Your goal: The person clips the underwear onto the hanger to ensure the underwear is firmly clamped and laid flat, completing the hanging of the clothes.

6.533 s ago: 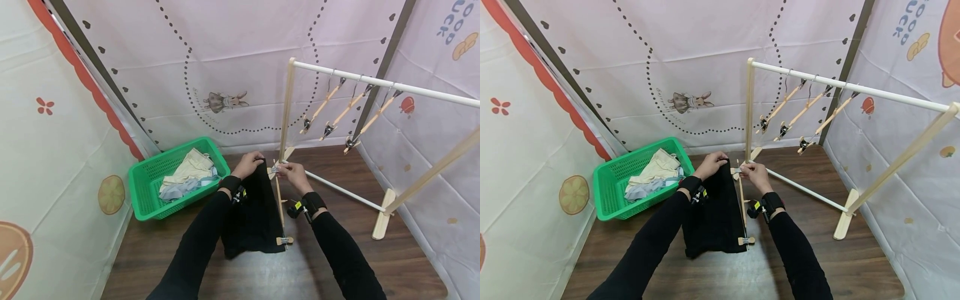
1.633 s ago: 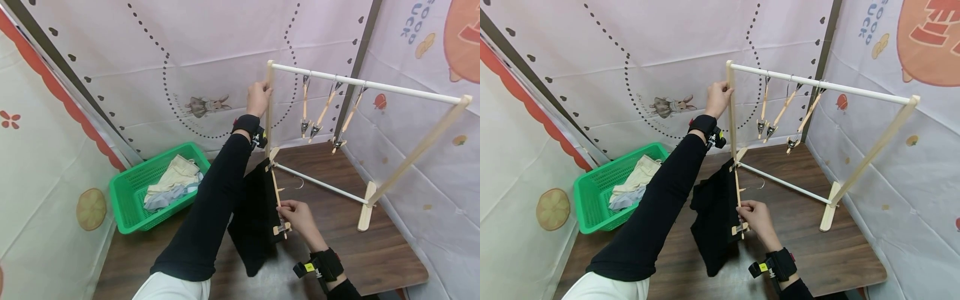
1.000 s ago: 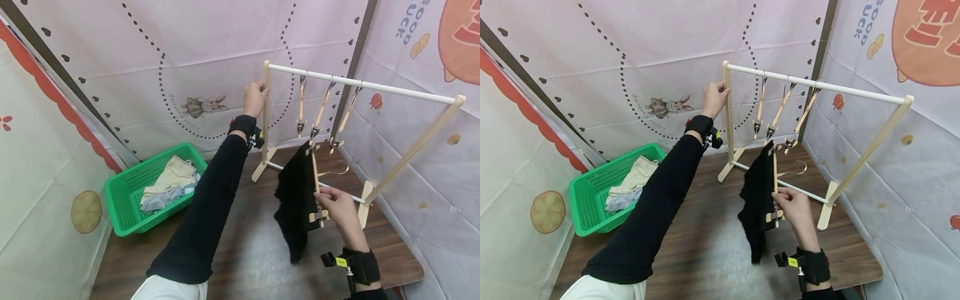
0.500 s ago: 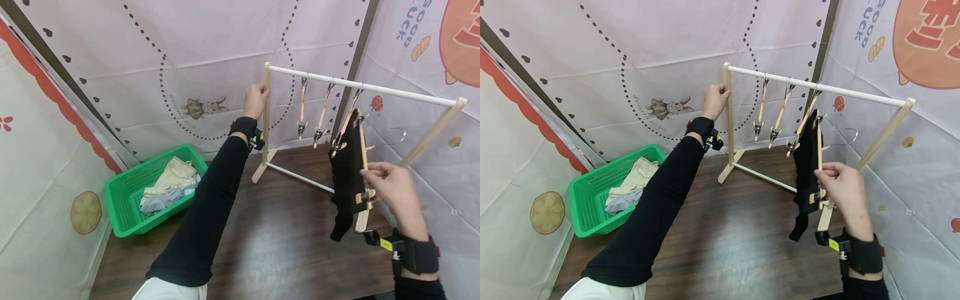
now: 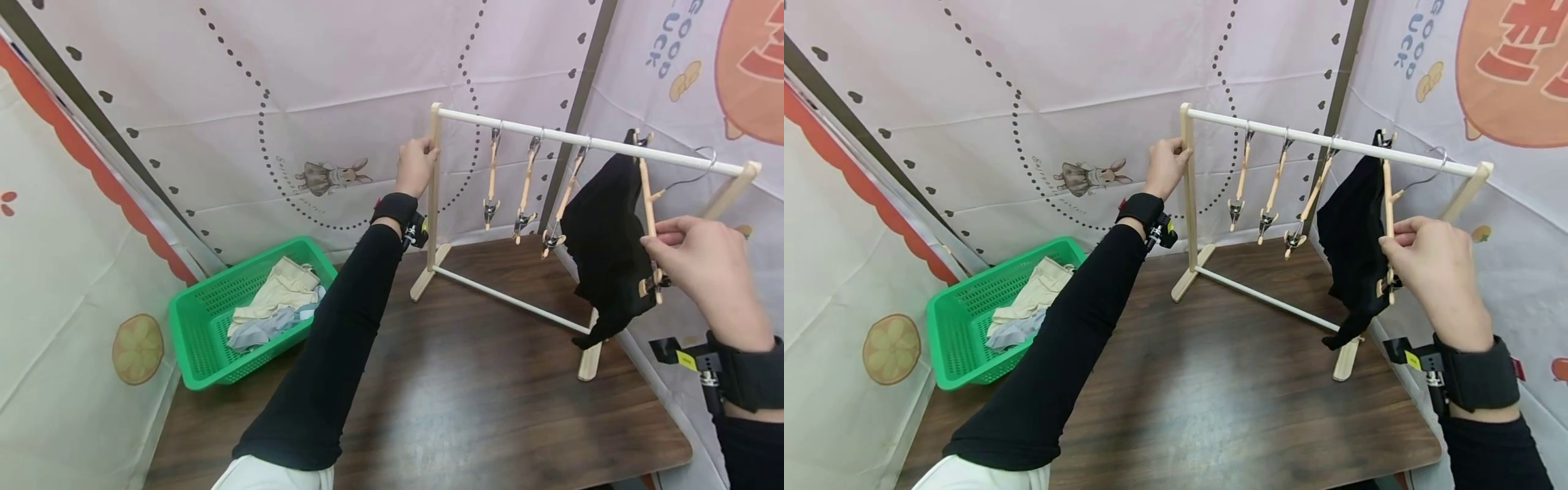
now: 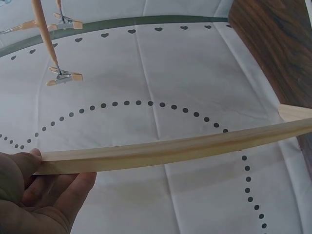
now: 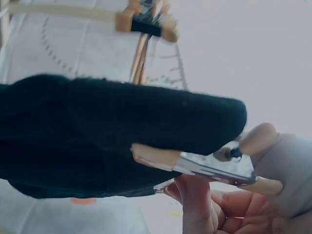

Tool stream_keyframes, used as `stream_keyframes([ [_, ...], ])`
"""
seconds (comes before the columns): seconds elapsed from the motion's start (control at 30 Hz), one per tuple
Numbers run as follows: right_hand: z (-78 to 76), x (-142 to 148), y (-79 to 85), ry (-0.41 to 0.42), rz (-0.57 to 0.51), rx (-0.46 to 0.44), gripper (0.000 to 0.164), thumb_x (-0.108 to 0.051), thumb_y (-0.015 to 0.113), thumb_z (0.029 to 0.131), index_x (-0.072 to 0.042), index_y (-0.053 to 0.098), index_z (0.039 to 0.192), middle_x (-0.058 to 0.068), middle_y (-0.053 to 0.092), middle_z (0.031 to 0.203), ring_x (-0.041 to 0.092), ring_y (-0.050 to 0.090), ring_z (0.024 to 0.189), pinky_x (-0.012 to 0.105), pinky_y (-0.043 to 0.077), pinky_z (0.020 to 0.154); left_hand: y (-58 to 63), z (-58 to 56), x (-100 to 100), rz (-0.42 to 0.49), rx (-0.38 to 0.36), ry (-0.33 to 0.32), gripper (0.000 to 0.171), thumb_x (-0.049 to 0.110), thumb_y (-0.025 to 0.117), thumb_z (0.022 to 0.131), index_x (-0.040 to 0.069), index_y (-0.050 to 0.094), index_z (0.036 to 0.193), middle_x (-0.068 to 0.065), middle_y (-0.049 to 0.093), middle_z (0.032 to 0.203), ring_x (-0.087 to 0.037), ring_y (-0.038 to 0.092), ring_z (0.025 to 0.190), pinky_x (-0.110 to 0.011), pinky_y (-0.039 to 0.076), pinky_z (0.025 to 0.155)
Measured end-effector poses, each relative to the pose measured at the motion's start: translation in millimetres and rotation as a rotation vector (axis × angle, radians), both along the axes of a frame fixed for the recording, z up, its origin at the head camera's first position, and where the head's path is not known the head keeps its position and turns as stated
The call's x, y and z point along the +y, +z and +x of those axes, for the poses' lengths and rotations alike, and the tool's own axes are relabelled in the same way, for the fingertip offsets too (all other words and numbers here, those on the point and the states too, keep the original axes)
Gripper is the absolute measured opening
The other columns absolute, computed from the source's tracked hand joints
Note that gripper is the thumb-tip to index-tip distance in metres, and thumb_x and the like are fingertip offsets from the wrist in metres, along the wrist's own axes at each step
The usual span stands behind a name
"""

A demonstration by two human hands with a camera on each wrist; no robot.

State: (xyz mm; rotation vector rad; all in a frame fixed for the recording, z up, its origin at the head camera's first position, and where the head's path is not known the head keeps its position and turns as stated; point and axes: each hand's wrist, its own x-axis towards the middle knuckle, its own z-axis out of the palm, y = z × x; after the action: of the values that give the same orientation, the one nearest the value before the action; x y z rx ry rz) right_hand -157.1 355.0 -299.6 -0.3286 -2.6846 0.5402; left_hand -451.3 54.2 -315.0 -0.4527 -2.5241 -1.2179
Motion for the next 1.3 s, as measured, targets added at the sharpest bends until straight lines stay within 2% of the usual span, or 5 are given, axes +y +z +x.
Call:
stream_keyframes([
  [0.13, -3.2, 9.7, -2.0, -0.02, 0.02, -0.026, 0.036, -0.013, 0.062, 0.097, 0.022, 0.062, 0.104, 0.037, 0.066, 0.089, 0.049, 0.06, 0.074, 0.05, 0.04, 0.065, -0.9, -1.2, -0.7, -0.003, 0.001, 0.006, 0.018, 0.018, 0.061, 0.104, 0.002, 0.069, 0.1, -0.01, 0.072, 0.113, -0.019, 0.065, 0.091, -0.032, 0.056, 0.078],
  [0.37, -2.8, 25.3, -6.8, -0.053, 0.003, -0.072, 0.035, -0.011, 0.062, 0.096, 0.024, 0.061, 0.103, 0.038, 0.065, 0.087, 0.044, 0.06, 0.068, 0.032, 0.04, 0.047, 0.6, -1.0, -0.4, 0.003, -0.015, 0.01, 0.019, 0.018, 0.06, 0.104, 0.002, 0.07, 0.102, -0.01, 0.072, 0.115, -0.019, 0.066, 0.093, -0.031, 0.057, 0.08],
  [0.83, -1.3, 28.6, -8.1, -0.061, 0.047, -0.047, 0.058, -0.037, 0.046, 0.106, 0.018, 0.06, 0.116, 0.039, 0.064, 0.1, 0.05, 0.057, 0.083, 0.046, 0.041, 0.057, -0.1, -4.1, -7.3, 0.025, 0.025, 0.019, 0.019, 0.019, 0.061, 0.104, 0.002, 0.069, 0.099, -0.011, 0.073, 0.118, -0.019, 0.068, 0.097, -0.031, 0.057, 0.081],
  [1.1, 21.9, -14.5, -6.6, -0.098, 0.1, 0.263, 0.046, -0.026, 0.051, 0.107, 0.017, 0.061, 0.119, 0.038, 0.057, 0.109, 0.055, 0.049, 0.106, 0.067, 0.038, 0.089, -4.2, -3.4, -5.6, -0.005, 0.021, -0.001, 0.021, 0.019, 0.06, 0.104, 0.003, 0.072, 0.111, -0.012, 0.072, 0.121, -0.021, 0.069, 0.106, -0.031, 0.058, 0.085],
  [1.3, 37.5, -57.2, -19.7, 0.149, 0.096, 0.493, 0.022, -0.014, 0.068, 0.097, 0.003, 0.073, 0.11, 0.027, 0.068, 0.103, 0.047, 0.059, 0.096, 0.061, 0.041, 0.078, -12.7, 17.0, -9.7, 0.093, -0.047, -0.112, 0.037, 0.013, 0.05, 0.107, 0.001, 0.053, 0.142, -0.016, 0.059, 0.142, -0.024, 0.062, 0.125, -0.028, 0.055, 0.096],
])
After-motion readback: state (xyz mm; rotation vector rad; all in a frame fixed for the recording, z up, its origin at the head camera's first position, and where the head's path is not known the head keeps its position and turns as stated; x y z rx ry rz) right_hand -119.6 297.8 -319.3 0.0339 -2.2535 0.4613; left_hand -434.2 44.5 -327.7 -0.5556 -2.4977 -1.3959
